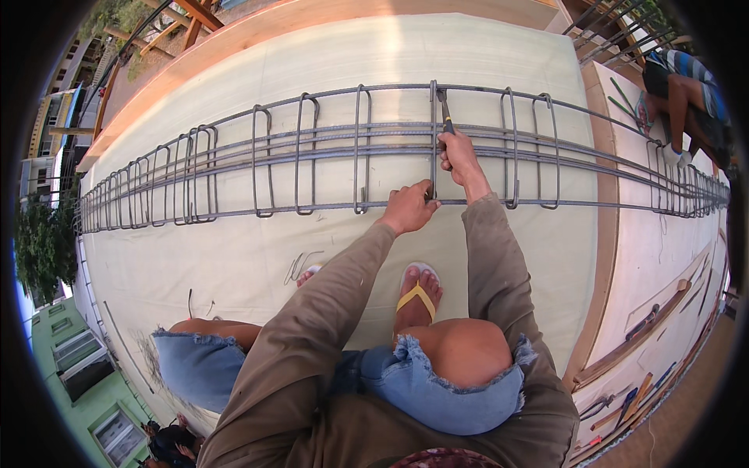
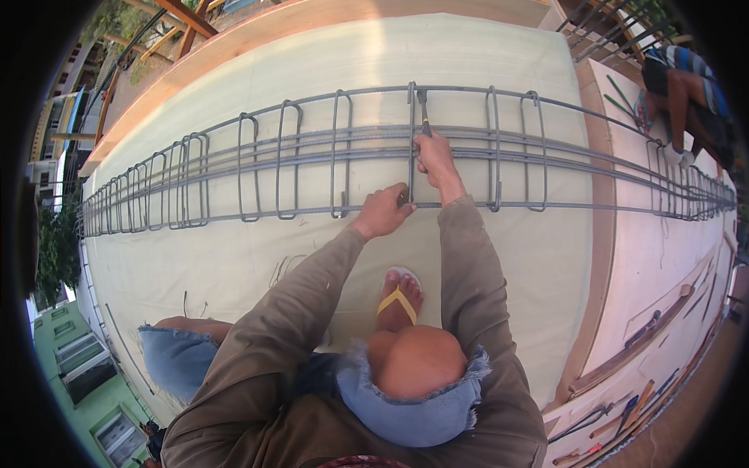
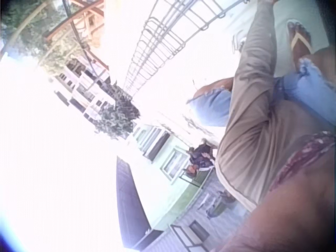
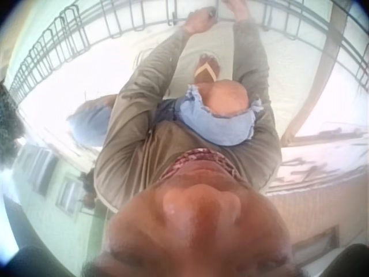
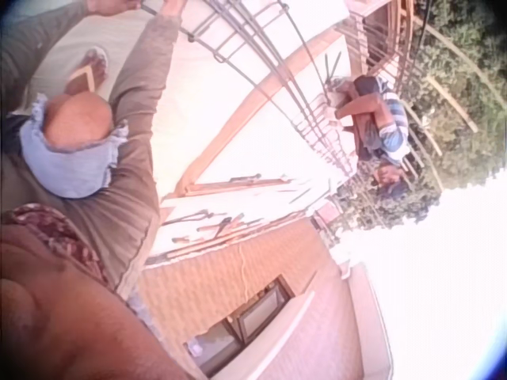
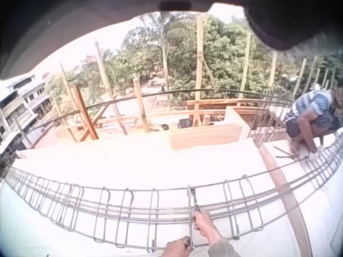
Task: The person assembles a rebar cage on a concrete surface by hand-tying wire at intersections and using pliers to twist and secure the wire. The person repeatedly positions wire, twists it with pliers, and moves along the cage to secure additional joints.
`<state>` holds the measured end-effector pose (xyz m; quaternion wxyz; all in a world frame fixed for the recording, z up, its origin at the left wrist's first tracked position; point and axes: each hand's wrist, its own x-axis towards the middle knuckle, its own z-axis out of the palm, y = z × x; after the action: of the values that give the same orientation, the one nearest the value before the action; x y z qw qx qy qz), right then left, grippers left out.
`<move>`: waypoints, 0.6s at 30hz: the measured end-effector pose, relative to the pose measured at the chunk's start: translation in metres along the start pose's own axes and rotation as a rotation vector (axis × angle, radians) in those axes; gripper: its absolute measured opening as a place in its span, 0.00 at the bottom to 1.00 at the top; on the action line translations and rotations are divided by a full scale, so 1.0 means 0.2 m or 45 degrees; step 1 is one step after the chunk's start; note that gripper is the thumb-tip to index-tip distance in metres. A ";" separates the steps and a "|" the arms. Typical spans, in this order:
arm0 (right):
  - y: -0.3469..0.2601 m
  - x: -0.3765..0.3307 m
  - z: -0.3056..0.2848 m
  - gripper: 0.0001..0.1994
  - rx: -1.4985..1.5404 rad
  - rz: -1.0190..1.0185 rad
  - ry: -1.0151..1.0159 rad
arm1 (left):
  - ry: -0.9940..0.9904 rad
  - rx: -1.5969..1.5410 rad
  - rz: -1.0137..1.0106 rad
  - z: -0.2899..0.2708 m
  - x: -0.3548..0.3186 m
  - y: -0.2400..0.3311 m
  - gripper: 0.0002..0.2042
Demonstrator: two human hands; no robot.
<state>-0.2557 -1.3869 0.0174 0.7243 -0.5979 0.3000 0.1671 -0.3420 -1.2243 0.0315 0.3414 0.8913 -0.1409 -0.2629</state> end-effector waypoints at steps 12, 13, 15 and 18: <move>-0.04 0.02 0.06 0.04 -0.090 -0.106 0.033 | 0.157 0.006 0.013 0.06 -0.04 0.04 0.14; -0.03 0.01 0.06 0.04 -0.089 -0.099 0.044 | 0.173 0.007 0.003 0.07 -0.04 0.04 0.14; 0.00 -0.01 0.02 0.05 -0.152 -0.081 -0.076 | 0.217 0.027 0.033 0.09 -0.05 0.04 0.14; 0.04 0.02 0.01 0.10 -0.149 -0.087 -0.006 | 0.258 0.053 0.048 0.13 -0.05 0.03 0.14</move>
<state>-0.2576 -1.3832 0.0096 0.6939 -0.6489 0.2674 0.1609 -0.3650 -1.2385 0.0228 0.3401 0.9175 -0.1277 -0.1618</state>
